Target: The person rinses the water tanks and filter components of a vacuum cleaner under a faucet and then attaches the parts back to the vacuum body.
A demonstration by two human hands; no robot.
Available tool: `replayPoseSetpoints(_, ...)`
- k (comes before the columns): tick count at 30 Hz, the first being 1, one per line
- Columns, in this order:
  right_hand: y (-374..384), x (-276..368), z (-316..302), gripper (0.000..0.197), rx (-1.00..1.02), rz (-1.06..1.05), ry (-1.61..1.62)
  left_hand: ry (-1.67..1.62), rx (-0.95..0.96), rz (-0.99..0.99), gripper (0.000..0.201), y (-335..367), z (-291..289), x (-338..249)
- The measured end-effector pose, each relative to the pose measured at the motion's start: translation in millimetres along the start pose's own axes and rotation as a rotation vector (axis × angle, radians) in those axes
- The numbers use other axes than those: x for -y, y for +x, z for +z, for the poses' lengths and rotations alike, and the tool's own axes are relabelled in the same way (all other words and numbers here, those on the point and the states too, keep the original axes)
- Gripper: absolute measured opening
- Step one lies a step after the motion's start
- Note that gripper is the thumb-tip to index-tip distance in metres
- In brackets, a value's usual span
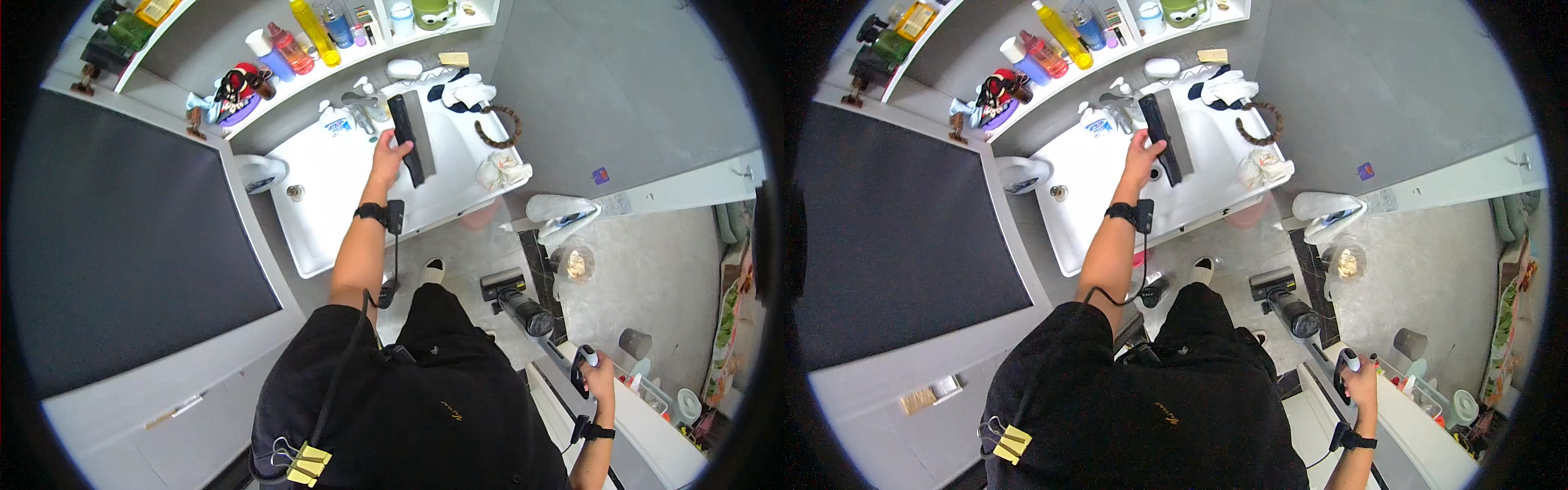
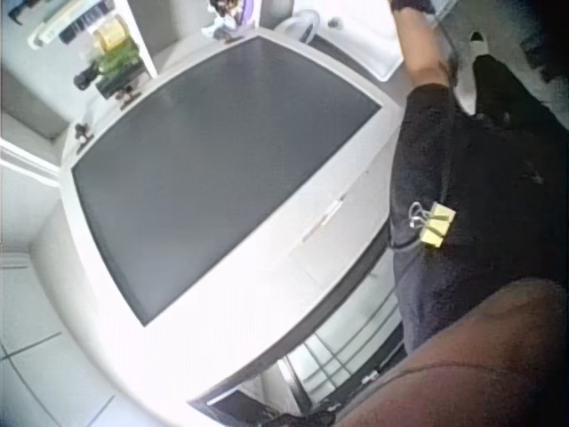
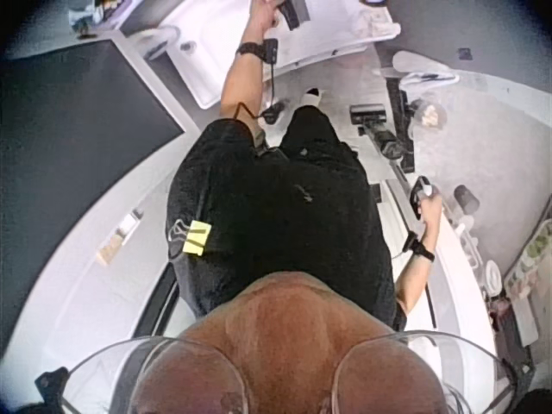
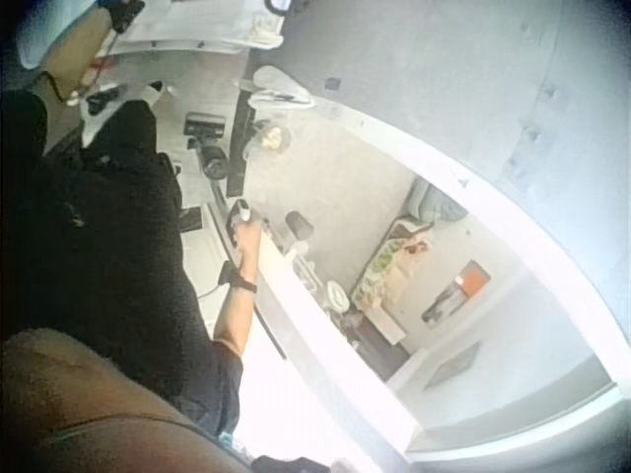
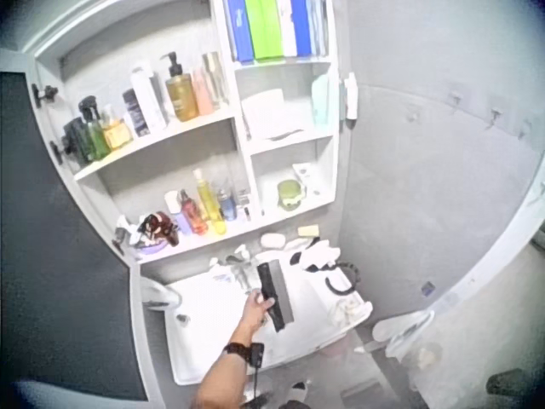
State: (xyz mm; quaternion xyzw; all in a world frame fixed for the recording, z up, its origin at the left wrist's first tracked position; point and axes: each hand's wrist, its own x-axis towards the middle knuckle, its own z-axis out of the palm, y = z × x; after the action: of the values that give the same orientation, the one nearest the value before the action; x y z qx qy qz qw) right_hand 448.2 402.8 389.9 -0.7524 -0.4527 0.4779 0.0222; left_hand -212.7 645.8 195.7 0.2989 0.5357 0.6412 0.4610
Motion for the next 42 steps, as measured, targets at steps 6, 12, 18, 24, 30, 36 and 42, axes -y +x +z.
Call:
replayPoseSetpoints(6,-6,24,10,0.009,-0.041,0.077,-0.047,0.284,-0.085,-0.122,0.041,72,-19,-40)
replayPoseSetpoints(12,-9,17,5,0.011,-0.007,0.062,-0.019,0.282,-0.004,0.090,0.050,67,-39,-11)
replayPoseSetpoints(18,-3,11,4,0.012,-0.028,0.040,-0.096,0.190,-0.053,-0.007,0.066,57,-39,-9)
replayPoseSetpoints(24,-7,21,6,0.009,-0.030,0.024,-0.116,0.274,-0.083,0.165,0.040,59,-58,-7)
replayPoseSetpoints(30,-12,23,12,0.009,-0.071,0.049,-0.124,-0.341,-0.191,-0.113,0.027,-25,-51,3)
replayPoseSetpoints(36,-12,35,17,0.011,-0.084,0.048,-0.123,-0.686,-0.469,-0.250,0.014,-37,-57,50)
replayPoseSetpoints(42,-12,42,23,0.012,-0.078,0.077,-0.130,-0.642,-0.636,-0.351,0.021,10,-71,119)
